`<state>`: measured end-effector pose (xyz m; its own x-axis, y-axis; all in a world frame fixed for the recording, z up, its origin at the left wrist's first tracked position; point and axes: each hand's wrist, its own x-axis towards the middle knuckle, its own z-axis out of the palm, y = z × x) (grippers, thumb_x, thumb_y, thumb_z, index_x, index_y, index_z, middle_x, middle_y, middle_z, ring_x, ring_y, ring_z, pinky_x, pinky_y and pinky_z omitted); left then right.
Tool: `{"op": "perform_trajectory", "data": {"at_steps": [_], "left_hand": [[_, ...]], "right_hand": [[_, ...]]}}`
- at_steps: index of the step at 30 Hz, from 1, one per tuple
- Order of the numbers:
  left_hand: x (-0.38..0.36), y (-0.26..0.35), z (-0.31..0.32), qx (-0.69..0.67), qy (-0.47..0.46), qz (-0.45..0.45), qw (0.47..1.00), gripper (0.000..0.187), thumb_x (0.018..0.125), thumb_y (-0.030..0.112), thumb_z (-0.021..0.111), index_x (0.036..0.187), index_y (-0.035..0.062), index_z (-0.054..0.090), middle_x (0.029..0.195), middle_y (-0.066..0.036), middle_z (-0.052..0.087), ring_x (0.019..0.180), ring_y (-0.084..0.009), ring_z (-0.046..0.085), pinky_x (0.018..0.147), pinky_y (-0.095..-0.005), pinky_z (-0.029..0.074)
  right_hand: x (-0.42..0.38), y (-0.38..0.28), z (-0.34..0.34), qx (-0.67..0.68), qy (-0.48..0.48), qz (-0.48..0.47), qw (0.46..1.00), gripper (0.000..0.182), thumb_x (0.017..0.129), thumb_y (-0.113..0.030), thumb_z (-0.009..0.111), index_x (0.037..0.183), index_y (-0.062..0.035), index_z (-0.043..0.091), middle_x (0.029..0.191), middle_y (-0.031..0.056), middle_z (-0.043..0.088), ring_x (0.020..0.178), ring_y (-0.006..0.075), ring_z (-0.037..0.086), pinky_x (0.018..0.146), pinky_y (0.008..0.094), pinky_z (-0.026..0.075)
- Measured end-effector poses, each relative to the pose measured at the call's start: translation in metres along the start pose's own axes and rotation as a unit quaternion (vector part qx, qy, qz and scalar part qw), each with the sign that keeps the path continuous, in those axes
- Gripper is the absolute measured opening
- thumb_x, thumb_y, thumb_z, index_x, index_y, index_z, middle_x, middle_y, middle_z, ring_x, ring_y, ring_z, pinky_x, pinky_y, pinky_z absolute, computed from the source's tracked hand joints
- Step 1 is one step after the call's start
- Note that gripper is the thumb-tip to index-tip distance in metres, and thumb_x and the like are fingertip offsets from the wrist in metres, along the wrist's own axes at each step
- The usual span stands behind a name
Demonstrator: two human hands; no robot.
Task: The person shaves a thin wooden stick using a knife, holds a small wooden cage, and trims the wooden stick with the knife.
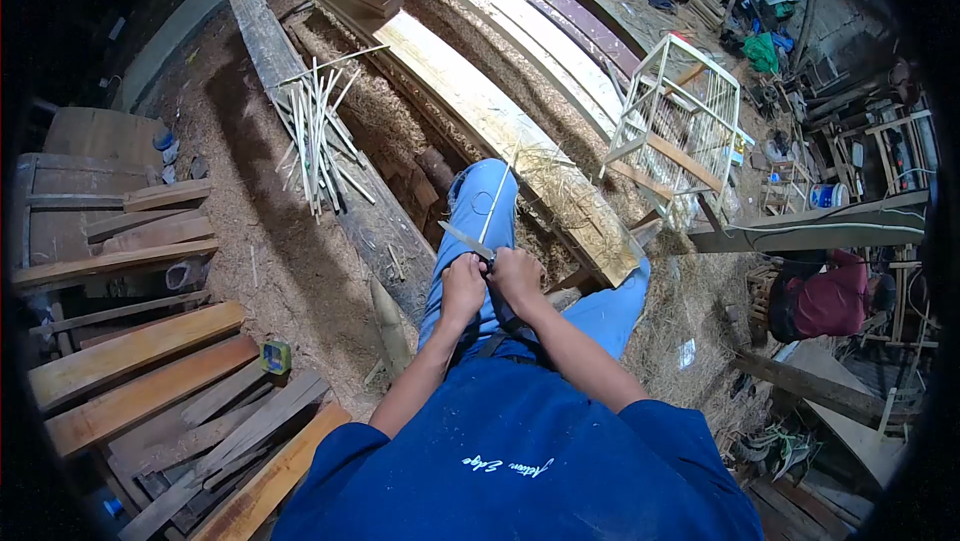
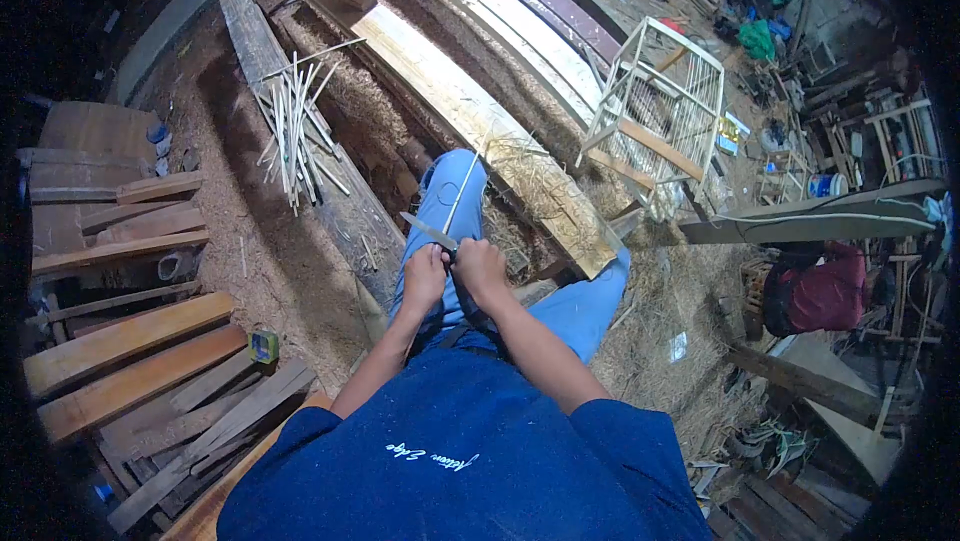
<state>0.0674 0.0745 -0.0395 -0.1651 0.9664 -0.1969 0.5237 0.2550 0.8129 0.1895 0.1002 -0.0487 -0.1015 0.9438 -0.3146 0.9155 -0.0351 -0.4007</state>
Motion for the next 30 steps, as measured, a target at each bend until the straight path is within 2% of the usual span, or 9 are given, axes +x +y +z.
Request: {"op": "perform_trajectory", "data": {"at_steps": [4, 6, 10, 16, 20, 22, 25, 28, 30], "left_hand": [[-0.007, 0.005, -0.010, 0.011, 0.001, -0.011, 1.000, 0.029, 0.101, 0.016, 0.047, 0.087, -0.0037, 0.063, 0.080, -0.024, 0.068, 0.078, -0.0446, 0.066, 0.069, -0.0529, 0.049], [-0.011, 0.008, -0.013, 0.024, 0.000, -0.021, 1.000, 0.033, 0.103, 0.019, 0.044, 0.085, -0.0010, 0.063, 0.080, -0.024, 0.066, 0.078, -0.0448, 0.064, 0.069, -0.0529, 0.047], [-0.013, 0.008, -0.014, 0.026, 0.007, -0.004, 1.000, 0.031, 0.103, 0.017, 0.045, 0.086, -0.0012, 0.063, 0.079, -0.025, 0.065, 0.078, -0.0457, 0.064, 0.069, -0.0533, 0.047], [-0.015, 0.012, -0.015, 0.034, 0.013, 0.008, 0.999, 0.025, 0.100, 0.012, 0.047, 0.085, -0.0029, 0.060, 0.076, -0.027, 0.064, 0.076, -0.0489, 0.062, 0.068, -0.0556, 0.046], [-0.018, 0.005, -0.012, 0.027, 0.029, 0.063, 0.997, 0.021, 0.098, 0.011, 0.048, 0.084, -0.0016, 0.059, 0.076, -0.029, 0.063, 0.076, -0.0510, 0.061, 0.068, -0.0567, 0.046], [-0.020, 0.010, -0.013, 0.049, 0.021, 0.030, 0.998, 0.020, 0.097, 0.011, 0.049, 0.085, -0.0014, 0.059, 0.076, -0.029, 0.063, 0.076, -0.0505, 0.062, 0.069, -0.0570, 0.046], [-0.019, 0.010, -0.015, 0.071, 0.032, 0.026, 0.997, 0.025, 0.100, 0.014, 0.047, 0.083, 0.0003, 0.061, 0.076, -0.024, 0.065, 0.076, -0.0474, 0.063, 0.067, -0.0545, 0.047], [-0.019, 0.012, -0.015, 0.065, 0.026, 0.028, 0.997, 0.026, 0.100, 0.015, 0.047, 0.083, 0.0008, 0.061, 0.077, -0.025, 0.065, 0.078, -0.0473, 0.063, 0.069, -0.0549, 0.047], [-0.045, 0.013, -0.014, 0.084, 0.000, 0.035, 0.996, 0.022, 0.096, 0.010, 0.049, 0.080, 0.0000, 0.061, 0.078, -0.028, 0.064, 0.081, -0.0485, 0.064, 0.072, -0.0576, 0.048]], "right_hand": [[-0.004, -0.008, -0.001, -0.009, 0.006, -0.009, 1.000, 0.021, 0.085, -0.025, 0.068, 0.083, -0.0043, 0.071, 0.081, 0.0221, 0.070, 0.082, 0.0413, 0.071, 0.074, 0.0521, 0.057], [-0.004, -0.008, 0.004, -0.015, 0.012, -0.011, 1.000, 0.020, 0.086, -0.023, 0.066, 0.082, -0.0042, 0.071, 0.081, 0.0221, 0.071, 0.081, 0.0408, 0.071, 0.073, 0.0516, 0.057], [0.000, -0.007, 0.011, -0.025, 0.020, -0.003, 0.999, 0.018, 0.087, -0.018, 0.060, 0.082, -0.0042, 0.071, 0.081, 0.0218, 0.071, 0.079, 0.0395, 0.072, 0.071, 0.0507, 0.058], [0.005, -0.006, 0.012, -0.035, 0.029, 0.000, 0.999, 0.019, 0.086, -0.018, 0.061, 0.081, -0.0040, 0.072, 0.082, 0.0222, 0.071, 0.080, 0.0393, 0.072, 0.071, 0.0509, 0.058], [0.016, -0.005, 0.004, -0.011, 0.016, 0.016, 1.000, 0.017, 0.085, -0.018, 0.063, 0.082, -0.0045, 0.073, 0.083, 0.0224, 0.072, 0.081, 0.0396, 0.072, 0.070, 0.0509, 0.058], [0.017, -0.005, 0.003, -0.007, 0.001, 0.018, 1.000, 0.017, 0.085, -0.018, 0.063, 0.083, -0.0049, 0.074, 0.086, 0.0230, 0.072, 0.083, 0.0395, 0.072, 0.072, 0.0509, 0.058], [0.015, -0.009, -0.007, -0.010, 0.000, 0.011, 1.000, 0.018, 0.084, -0.020, 0.065, 0.084, -0.0048, 0.074, 0.088, 0.0225, 0.072, 0.085, 0.0386, 0.073, 0.073, 0.0507, 0.058], [0.025, 0.002, 0.006, -0.054, 0.021, -0.001, 0.998, 0.018, 0.084, -0.021, 0.066, 0.083, -0.0048, 0.074, 0.089, 0.0216, 0.072, 0.086, 0.0376, 0.073, 0.075, 0.0498, 0.058], [0.060, 0.051, 0.010, -0.016, 0.182, 0.197, 0.963, 0.018, 0.084, -0.021, 0.067, 0.084, -0.0047, 0.074, 0.088, 0.0220, 0.073, 0.084, 0.0363, 0.073, 0.075, 0.0492, 0.058]]}}
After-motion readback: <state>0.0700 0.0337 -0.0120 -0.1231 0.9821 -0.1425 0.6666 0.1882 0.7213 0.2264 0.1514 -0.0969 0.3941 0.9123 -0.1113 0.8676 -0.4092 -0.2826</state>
